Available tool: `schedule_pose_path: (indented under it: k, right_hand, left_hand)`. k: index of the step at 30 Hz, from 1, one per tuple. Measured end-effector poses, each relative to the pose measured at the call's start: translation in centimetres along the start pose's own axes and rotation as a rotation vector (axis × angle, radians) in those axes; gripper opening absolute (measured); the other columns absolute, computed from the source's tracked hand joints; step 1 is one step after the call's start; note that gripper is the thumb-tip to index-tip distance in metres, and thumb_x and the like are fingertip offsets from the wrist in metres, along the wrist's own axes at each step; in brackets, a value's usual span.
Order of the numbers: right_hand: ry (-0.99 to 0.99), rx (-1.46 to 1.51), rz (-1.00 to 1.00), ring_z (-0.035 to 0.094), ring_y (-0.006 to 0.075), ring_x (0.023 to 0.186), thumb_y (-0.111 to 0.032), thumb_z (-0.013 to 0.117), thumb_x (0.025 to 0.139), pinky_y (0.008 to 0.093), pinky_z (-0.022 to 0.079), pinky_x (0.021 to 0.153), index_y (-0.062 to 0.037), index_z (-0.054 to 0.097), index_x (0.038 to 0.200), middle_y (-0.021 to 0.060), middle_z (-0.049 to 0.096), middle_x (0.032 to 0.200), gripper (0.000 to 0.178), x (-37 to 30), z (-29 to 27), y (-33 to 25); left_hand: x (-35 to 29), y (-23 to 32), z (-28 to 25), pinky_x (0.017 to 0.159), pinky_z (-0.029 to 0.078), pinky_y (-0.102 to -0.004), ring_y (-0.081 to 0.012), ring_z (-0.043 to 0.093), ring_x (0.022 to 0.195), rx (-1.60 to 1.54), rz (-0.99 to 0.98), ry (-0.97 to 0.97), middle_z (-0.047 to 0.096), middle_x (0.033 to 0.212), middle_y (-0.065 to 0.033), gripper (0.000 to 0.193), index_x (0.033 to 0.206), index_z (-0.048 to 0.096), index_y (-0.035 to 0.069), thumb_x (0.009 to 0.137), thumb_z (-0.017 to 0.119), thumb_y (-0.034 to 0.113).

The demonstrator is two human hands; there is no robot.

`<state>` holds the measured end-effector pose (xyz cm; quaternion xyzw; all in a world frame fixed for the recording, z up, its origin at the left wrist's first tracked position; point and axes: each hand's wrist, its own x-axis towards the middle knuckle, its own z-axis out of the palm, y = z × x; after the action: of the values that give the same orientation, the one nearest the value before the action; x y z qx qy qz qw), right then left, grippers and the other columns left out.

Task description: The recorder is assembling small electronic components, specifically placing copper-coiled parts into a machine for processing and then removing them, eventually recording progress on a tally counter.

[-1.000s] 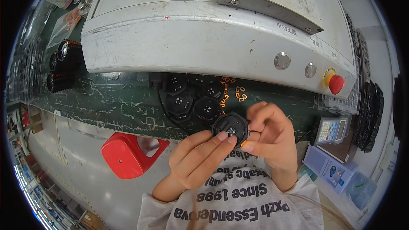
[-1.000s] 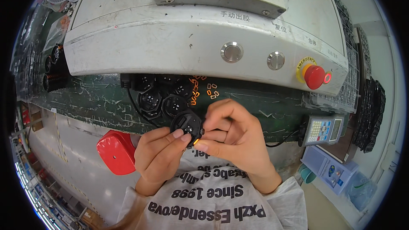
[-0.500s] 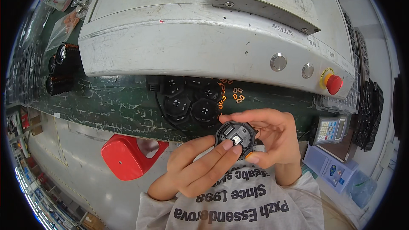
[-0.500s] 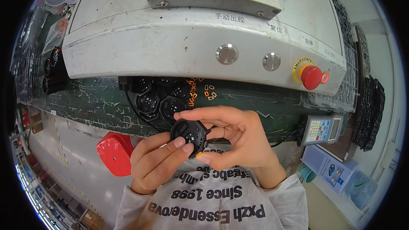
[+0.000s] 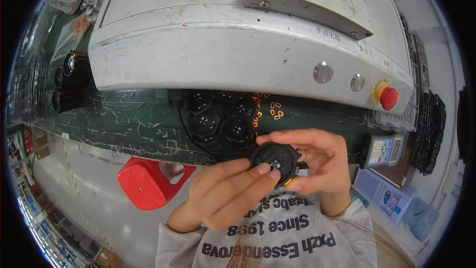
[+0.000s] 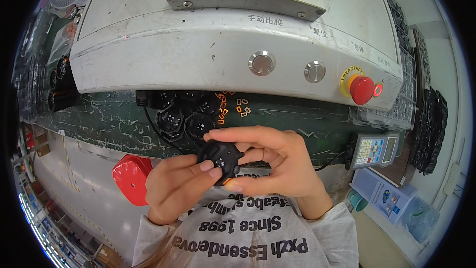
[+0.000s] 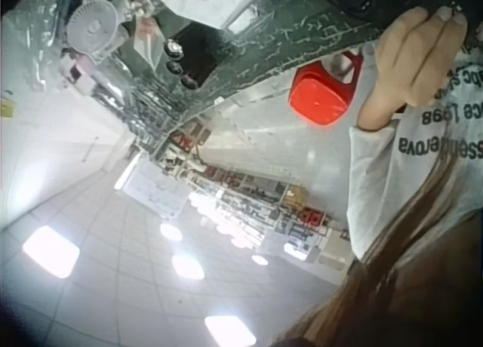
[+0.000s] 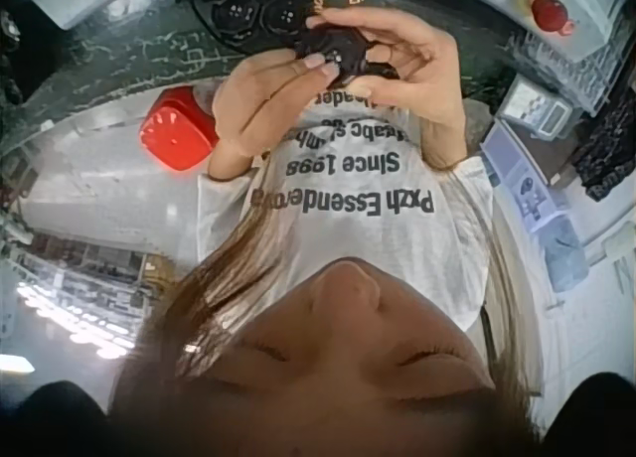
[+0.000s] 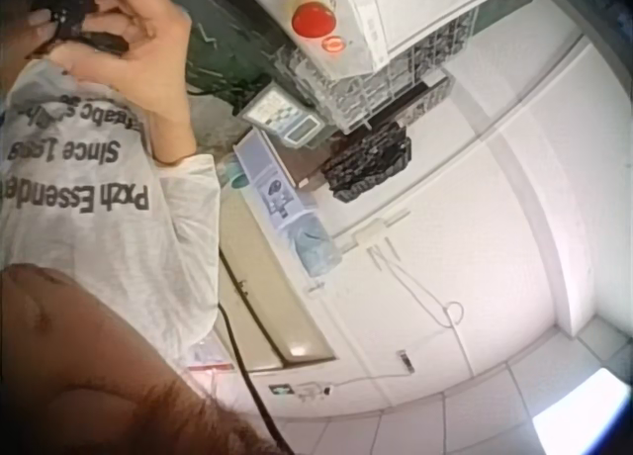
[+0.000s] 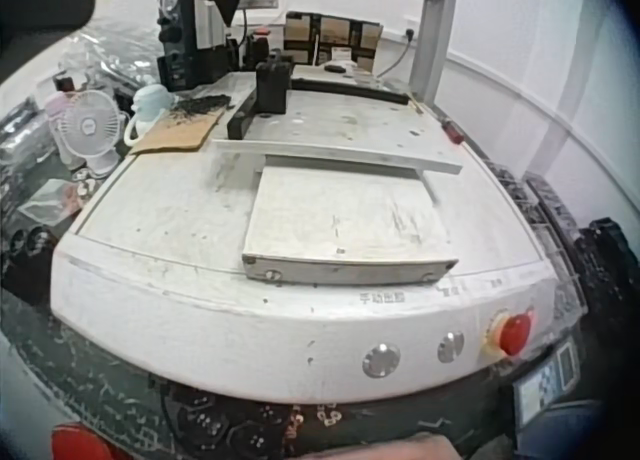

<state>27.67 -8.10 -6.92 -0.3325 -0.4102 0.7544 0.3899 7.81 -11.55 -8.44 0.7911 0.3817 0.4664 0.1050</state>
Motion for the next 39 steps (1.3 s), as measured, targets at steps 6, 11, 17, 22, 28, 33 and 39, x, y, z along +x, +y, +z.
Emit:
schedule_pose_path:
  k: [6, 11, 17, 22, 28, 33, 39]
  right_hand:
    - [0.052, -0.145, -0.040, 0.070, 0.0263, 0.081, 0.007, 0.074, 0.075, 0.0311, 0.057, 0.068, 0.0123, 0.063, 0.103, 0.0217, 0.065, 0.092, 0.031, -0.9, -0.3, 0.5]
    - [0.132, -0.226, 0.025, 0.066, 0.0154, 0.059, 0.010, 0.068, 0.079, 0.0234, 0.053, 0.051, 0.0111, 0.062, 0.091, 0.0157, 0.064, 0.083, 0.014, -1.1, 0.6, 0.2]
    - [0.068, -0.371, 0.017, 0.067, 0.0129, 0.065, 0.008, 0.066, 0.082, 0.0209, 0.053, 0.057, 0.0079, 0.063, 0.106, 0.0146, 0.065, 0.090, 0.024, -1.1, 1.6, -0.4]
    - [0.163, -0.670, -0.032, 0.064, 0.0105, 0.076, 0.004, 0.065, 0.082, 0.0204, 0.051, 0.066, 0.0036, 0.063, 0.116, 0.0160, 0.066, 0.102, 0.034, -1.3, 0.9, -2.2]
    - [0.165, -0.886, 0.007, 0.063, 0.0101, 0.072, 0.000, 0.066, 0.082, 0.0215, 0.050, 0.061, -0.0008, 0.066, 0.112, 0.0099, 0.067, 0.095, 0.030, -0.8, -0.5, -1.2]
    - [0.334, -1.226, -0.209, 0.057, 0.0132, 0.061, -0.003, 0.070, 0.082, 0.0242, 0.048, 0.056, -0.0054, 0.068, 0.109, 0.0090, 0.063, 0.090, 0.028, 0.7, -2.5, 1.9]
    - [0.364, -1.270, -0.284, 0.057, 0.0135, 0.058, -0.006, 0.071, 0.081, 0.0258, 0.047, 0.055, -0.0109, 0.072, 0.101, 0.0048, 0.062, 0.090, 0.020, 0.9, -3.3, 4.0]
  left_hand:
    - [-0.4, 0.2, 1.0, 0.060, 0.053, -0.0248, -0.0153, 0.064, 0.067, -0.558, -0.519, 0.018, 0.066, 0.084, -0.0105, 0.042, 0.112, 0.065, -0.003, 0.073, 0.080, 0.001]
    - [-1.2, 0.1, 1.5, 0.062, 0.055, -0.0236, -0.0122, 0.063, 0.071, -1.084, -0.804, 0.057, 0.065, 0.086, -0.0109, 0.045, 0.118, 0.061, -0.004, 0.076, 0.077, -0.003]
    - [-2.3, -0.2, 0.6, 0.056, 0.050, -0.0241, -0.0139, 0.062, 0.069, -0.840, -0.671, 0.141, 0.063, 0.079, -0.0086, 0.038, 0.108, 0.066, -0.002, 0.072, 0.078, -0.008]
    - [-2.3, -3.3, -0.5, 0.052, 0.046, -0.0235, -0.0162, 0.057, 0.063, 0.092, -0.252, 0.216, 0.061, 0.079, -0.0056, 0.036, 0.100, 0.071, 0.002, 0.066, 0.081, -0.005]
    - [-1.7, -4.3, -0.6, 0.051, 0.046, -0.0236, -0.0135, 0.053, 0.065, 0.407, -0.148, -0.148, 0.058, 0.084, 0.0000, 0.041, 0.110, 0.071, 0.012, 0.071, 0.079, 0.022]
    - [1.4, -4.3, -3.1, 0.053, 0.045, -0.0274, -0.0160, 0.054, 0.064, 0.247, -0.109, -0.226, 0.063, 0.088, -0.0002, 0.041, 0.102, 0.073, 0.011, 0.064, 0.083, 0.023]
    - [11.9, -6.4, -5.0, 0.055, 0.045, -0.0260, -0.0146, 0.054, 0.061, 0.158, -0.218, 0.171, 0.064, 0.085, -0.0027, 0.019, 0.096, 0.070, 0.008, 0.077, 0.072, 0.007]
